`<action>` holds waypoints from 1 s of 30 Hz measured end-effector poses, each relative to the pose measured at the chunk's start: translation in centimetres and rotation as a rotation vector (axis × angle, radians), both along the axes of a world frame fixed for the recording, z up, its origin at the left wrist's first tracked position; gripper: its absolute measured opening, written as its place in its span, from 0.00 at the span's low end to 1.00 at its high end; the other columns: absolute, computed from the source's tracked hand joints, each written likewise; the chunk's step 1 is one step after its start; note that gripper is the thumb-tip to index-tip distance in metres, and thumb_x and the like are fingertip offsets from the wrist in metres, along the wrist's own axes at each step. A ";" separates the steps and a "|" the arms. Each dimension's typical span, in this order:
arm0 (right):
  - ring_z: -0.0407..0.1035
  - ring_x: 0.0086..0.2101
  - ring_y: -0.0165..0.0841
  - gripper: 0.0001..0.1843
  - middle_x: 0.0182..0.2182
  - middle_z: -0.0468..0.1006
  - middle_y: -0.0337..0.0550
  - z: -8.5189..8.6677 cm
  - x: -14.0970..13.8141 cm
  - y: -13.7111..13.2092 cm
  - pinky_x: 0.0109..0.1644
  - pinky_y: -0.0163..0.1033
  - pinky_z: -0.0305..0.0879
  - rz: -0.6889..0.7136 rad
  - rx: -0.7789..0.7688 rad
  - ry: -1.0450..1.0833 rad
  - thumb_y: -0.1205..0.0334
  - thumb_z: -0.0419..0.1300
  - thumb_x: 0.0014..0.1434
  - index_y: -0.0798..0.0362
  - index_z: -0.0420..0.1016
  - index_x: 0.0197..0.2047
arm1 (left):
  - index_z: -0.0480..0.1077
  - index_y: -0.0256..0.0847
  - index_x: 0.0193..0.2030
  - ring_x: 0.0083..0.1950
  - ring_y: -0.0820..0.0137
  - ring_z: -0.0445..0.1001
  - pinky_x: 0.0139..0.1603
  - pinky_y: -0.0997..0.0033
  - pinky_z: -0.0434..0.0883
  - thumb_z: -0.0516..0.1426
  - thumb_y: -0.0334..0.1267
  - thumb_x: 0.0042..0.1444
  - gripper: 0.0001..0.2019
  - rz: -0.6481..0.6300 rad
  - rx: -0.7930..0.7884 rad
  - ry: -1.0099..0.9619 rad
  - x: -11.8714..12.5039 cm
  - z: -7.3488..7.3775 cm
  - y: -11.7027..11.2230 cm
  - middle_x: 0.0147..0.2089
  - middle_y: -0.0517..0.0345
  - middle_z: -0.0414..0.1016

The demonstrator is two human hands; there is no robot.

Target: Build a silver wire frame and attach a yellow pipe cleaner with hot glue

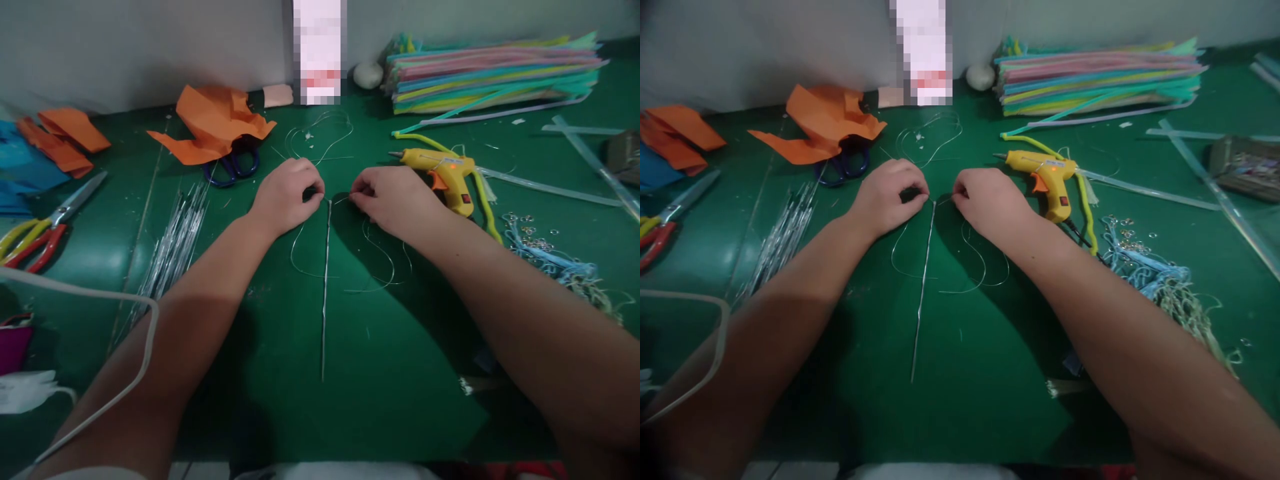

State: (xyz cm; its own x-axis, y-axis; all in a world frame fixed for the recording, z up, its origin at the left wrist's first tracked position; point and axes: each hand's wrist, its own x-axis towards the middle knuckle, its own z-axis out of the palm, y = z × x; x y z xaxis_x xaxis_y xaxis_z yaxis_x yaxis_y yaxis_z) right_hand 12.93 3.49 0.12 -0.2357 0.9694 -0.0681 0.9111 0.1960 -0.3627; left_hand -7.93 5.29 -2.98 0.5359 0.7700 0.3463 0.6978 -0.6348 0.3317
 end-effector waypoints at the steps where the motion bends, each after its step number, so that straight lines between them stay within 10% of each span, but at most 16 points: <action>1: 0.71 0.33 0.37 0.09 0.34 0.80 0.45 -0.1 0.0 0.0 0.34 0.40 0.62 -0.001 -0.004 0.007 0.62 0.59 0.61 0.51 0.80 0.40 | 0.74 0.41 0.36 0.48 0.62 0.73 0.50 0.58 0.71 0.56 0.33 0.59 0.05 0.001 -0.003 0.002 0.0 0.1 0.0 0.44 0.53 0.77; 30: 0.72 0.35 0.39 0.14 0.39 0.81 0.49 -0.5 -0.9 -0.6 0.34 0.40 0.59 -0.021 0.043 -0.114 0.60 0.53 0.65 0.52 0.78 0.47 | 0.74 0.40 0.36 0.47 0.61 0.72 0.48 0.59 0.71 0.56 0.32 0.58 0.04 0.012 -0.002 0.022 0.2 0.2 -0.2 0.44 0.52 0.77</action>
